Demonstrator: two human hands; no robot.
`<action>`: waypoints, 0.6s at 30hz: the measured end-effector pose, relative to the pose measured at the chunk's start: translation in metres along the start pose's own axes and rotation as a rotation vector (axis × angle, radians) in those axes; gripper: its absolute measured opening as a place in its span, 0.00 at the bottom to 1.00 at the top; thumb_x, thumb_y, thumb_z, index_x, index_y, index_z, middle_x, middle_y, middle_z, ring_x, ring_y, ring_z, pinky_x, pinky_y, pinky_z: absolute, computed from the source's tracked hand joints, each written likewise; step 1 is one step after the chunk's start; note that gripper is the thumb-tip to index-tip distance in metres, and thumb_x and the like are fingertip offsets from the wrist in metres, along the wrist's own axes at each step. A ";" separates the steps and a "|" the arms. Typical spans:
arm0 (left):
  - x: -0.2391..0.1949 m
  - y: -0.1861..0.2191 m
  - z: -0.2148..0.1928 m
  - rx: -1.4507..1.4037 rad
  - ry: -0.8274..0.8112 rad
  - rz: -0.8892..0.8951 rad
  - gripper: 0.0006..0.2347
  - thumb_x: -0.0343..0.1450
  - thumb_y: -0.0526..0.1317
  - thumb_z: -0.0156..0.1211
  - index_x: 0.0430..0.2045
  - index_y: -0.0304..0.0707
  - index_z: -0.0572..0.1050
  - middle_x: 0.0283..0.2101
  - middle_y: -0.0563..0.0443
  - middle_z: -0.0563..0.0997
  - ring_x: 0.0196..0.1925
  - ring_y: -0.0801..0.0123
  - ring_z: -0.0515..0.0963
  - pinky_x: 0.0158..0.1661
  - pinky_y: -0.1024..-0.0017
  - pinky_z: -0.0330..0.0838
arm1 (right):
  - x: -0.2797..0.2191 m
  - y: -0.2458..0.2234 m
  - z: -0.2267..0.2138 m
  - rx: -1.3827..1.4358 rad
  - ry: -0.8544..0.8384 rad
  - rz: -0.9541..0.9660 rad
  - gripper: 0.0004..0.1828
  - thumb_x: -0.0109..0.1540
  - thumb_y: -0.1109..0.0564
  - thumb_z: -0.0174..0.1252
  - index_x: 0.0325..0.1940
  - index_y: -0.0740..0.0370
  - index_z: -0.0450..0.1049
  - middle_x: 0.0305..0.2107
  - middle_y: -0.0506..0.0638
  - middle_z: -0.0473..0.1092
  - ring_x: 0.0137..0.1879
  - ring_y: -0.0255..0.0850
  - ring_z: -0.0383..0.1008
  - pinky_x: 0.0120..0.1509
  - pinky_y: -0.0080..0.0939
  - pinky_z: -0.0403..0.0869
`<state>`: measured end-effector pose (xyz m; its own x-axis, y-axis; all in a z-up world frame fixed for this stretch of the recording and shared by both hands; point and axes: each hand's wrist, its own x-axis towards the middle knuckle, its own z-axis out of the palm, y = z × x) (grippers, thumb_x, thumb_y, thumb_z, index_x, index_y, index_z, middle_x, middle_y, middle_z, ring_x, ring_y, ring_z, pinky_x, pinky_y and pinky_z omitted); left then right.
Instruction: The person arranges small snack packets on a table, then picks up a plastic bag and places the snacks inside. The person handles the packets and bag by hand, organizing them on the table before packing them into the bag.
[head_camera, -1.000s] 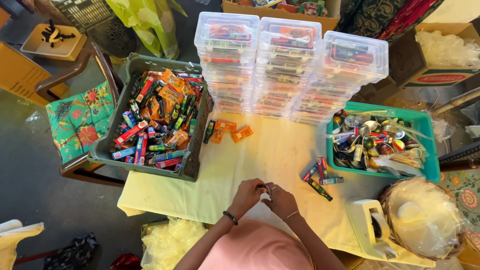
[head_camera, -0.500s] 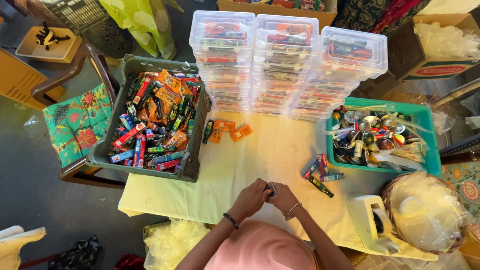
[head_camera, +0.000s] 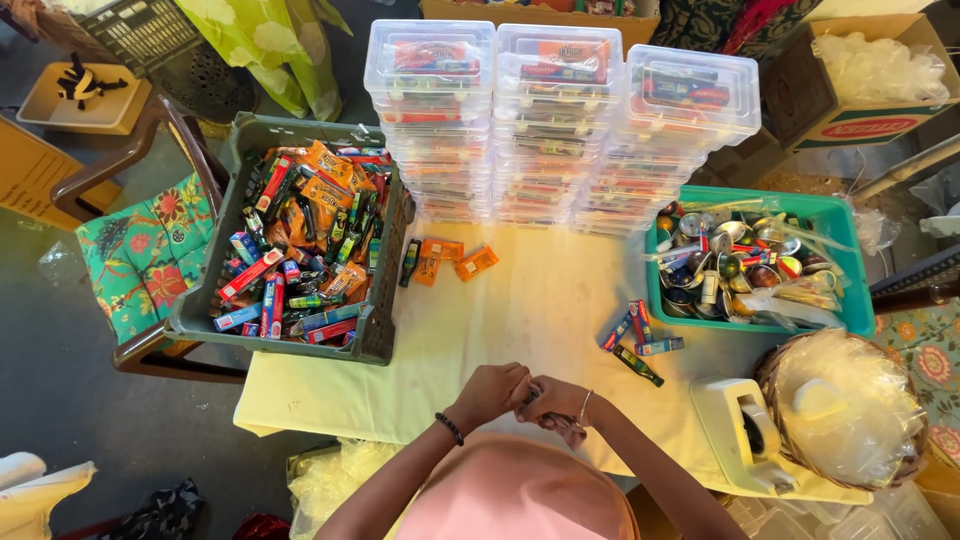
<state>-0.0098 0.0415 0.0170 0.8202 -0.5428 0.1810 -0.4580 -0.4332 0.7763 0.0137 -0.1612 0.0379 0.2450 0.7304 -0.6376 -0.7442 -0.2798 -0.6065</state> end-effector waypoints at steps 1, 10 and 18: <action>0.002 -0.001 0.005 0.038 0.037 -0.049 0.10 0.77 0.42 0.49 0.28 0.37 0.74 0.28 0.44 0.76 0.26 0.49 0.76 0.29 0.56 0.71 | 0.002 -0.001 0.001 -0.112 0.080 -0.041 0.07 0.55 0.61 0.65 0.33 0.63 0.73 0.21 0.46 0.68 0.22 0.32 0.64 0.25 0.34 0.65; 0.008 -0.059 0.048 0.062 -0.101 -0.742 0.17 0.78 0.44 0.44 0.21 0.39 0.75 0.25 0.45 0.80 0.27 0.49 0.80 0.30 0.57 0.74 | 0.041 0.030 -0.003 -1.591 0.973 -0.465 0.07 0.59 0.58 0.60 0.40 0.59 0.73 0.25 0.54 0.74 0.28 0.49 0.76 0.27 0.51 0.73; 0.001 -0.006 0.016 0.003 0.292 -0.432 0.18 0.78 0.45 0.48 0.19 0.36 0.75 0.24 0.40 0.79 0.27 0.45 0.77 0.29 0.52 0.70 | 0.039 0.028 -0.038 -0.222 0.156 -0.032 0.07 0.59 0.61 0.66 0.36 0.66 0.75 0.21 0.47 0.70 0.22 0.34 0.65 0.25 0.37 0.64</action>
<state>-0.0116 0.0321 0.0027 0.9958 -0.0912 0.0059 -0.0575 -0.5755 0.8158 0.0257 -0.1639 -0.0221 0.3720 0.6409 -0.6715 -0.5843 -0.4004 -0.7059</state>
